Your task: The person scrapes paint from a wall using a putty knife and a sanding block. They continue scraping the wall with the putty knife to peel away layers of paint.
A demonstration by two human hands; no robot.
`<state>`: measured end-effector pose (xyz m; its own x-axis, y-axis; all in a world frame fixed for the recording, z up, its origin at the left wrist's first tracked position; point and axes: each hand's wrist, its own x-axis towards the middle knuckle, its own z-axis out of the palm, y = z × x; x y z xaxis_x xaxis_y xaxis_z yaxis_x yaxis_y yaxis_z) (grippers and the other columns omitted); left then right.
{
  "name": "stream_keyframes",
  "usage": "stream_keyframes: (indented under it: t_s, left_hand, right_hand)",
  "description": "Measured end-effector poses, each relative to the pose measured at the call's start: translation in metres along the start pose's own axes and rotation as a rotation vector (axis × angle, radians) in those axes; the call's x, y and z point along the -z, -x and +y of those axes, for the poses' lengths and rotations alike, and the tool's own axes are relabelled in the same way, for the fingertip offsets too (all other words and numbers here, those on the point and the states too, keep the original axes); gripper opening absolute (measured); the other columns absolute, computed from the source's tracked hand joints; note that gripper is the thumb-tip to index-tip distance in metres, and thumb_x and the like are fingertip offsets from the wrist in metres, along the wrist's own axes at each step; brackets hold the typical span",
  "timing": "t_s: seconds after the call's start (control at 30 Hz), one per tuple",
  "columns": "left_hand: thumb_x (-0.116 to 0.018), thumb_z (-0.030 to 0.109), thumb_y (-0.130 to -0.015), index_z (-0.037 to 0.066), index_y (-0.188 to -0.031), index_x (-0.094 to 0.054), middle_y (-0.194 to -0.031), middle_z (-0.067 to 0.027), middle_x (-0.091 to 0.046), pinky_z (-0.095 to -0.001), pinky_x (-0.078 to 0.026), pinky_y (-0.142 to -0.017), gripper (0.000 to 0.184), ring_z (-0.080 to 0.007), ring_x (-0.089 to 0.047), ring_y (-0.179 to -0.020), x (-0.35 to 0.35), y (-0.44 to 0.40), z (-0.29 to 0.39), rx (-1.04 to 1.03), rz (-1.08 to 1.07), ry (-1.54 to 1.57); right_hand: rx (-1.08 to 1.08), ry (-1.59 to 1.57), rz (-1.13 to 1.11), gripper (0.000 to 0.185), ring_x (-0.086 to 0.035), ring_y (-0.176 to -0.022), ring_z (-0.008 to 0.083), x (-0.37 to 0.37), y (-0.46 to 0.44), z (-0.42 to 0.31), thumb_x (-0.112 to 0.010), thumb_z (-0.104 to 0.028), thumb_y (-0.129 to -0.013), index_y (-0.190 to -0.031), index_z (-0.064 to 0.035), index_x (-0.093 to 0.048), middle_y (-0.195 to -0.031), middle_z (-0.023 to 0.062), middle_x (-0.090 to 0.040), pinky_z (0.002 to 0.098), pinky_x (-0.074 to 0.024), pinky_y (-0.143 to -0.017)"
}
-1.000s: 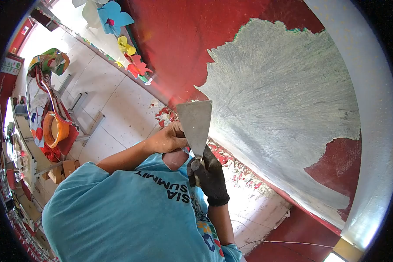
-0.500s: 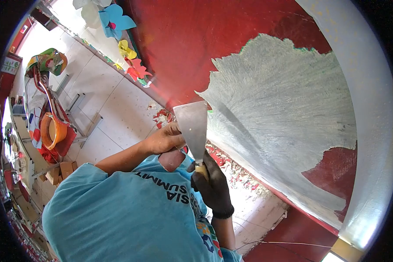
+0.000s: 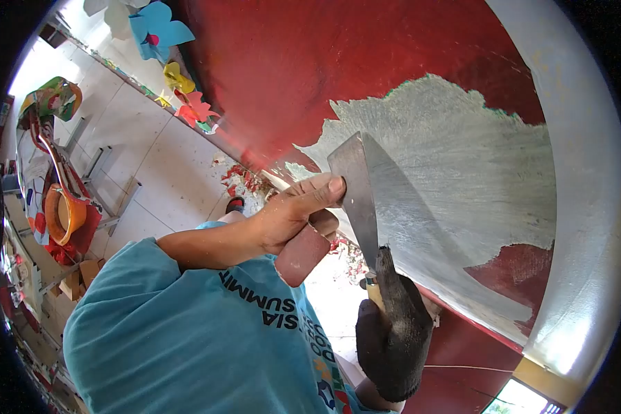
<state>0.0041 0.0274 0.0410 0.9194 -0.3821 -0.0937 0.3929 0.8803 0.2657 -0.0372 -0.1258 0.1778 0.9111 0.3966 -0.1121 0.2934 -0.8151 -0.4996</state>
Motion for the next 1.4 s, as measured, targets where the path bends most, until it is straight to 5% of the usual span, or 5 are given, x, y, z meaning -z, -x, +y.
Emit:
stream_keyframes:
  t_s: [0.5, 0.63, 0.77, 1.13, 1.4]
  left_hand:
    - [-0.041, 0.039, -0.094, 0.012, -0.091, -0.049, -0.070, 0.0052, -0.047, -0.0206, -0.029, -0.048, 0.029, -0.0037, -0.031, -0.045, 0.002, -0.011, -0.002, -0.071, 0.059, 0.068]
    - [-0.042, 0.038, -0.094, 0.010, -0.087, -0.048, -0.065, 0.0037, -0.046, -0.0212, -0.030, -0.048, 0.029, -0.0040, -0.034, -0.047, 0.007, -0.011, -0.010, -0.040, -0.118, 0.125]
    - [-0.043, 0.039, -0.093, 0.009, -0.088, -0.049, -0.062, 0.0034, -0.042, -0.0218, -0.027, -0.046, 0.031, -0.0048, -0.030, -0.045, -0.003, -0.012, -0.006, -0.098, 0.127, 0.094]
    - [-0.039, 0.039, -0.094, 0.008, -0.089, -0.050, -0.049, 0.0043, -0.034, -0.0221, -0.024, -0.044, 0.033, -0.0048, -0.027, -0.042, 0.016, -0.016, -0.006, -0.193, -0.151, 0.019]
    - [-0.051, 0.038, -0.090, 0.009, -0.090, -0.058, -0.061, 0.0069, -0.046, -0.0194, -0.022, -0.039, 0.030, -0.0015, -0.030, -0.043, 0.015, -0.014, -0.010, -0.145, -0.099, 0.087]
  right_hand:
    - [0.037, 0.162, 0.085, 0.040, -0.057, -0.063, 0.0238, -0.009, -0.025, -0.011, -0.059, 0.000, -0.074, -0.114, -0.0006, -0.058, -0.072, 0.0142, -0.058, 0.0311, -0.0467, -0.062]
    - [-0.017, 0.082, 0.114, 0.038, -0.061, -0.070, 0.0250, -0.005, -0.013, -0.015, -0.059, 0.000, -0.074, -0.111, -0.0027, -0.060, -0.078, 0.0158, -0.061, 0.0318, -0.0490, -0.062]
    - [0.044, 0.081, 0.162, 0.036, -0.062, -0.071, 0.0258, -0.012, -0.014, -0.008, -0.060, 0.000, -0.074, -0.110, -0.0024, -0.060, -0.079, 0.0155, -0.061, 0.0320, -0.0496, -0.062]
    - [0.050, 0.236, 0.162, 0.038, -0.061, -0.071, 0.0197, -0.019, -0.017, -0.019, -0.059, 0.003, -0.077, -0.115, -0.0001, -0.058, -0.084, 0.0170, -0.063, 0.0285, -0.0478, -0.063]
    - [0.014, 0.197, 0.159, 0.038, -0.060, -0.069, 0.0204, -0.013, -0.017, -0.027, -0.058, 0.003, -0.078, -0.116, -0.0004, -0.057, -0.082, 0.0175, -0.063, 0.0284, -0.0472, -0.064]
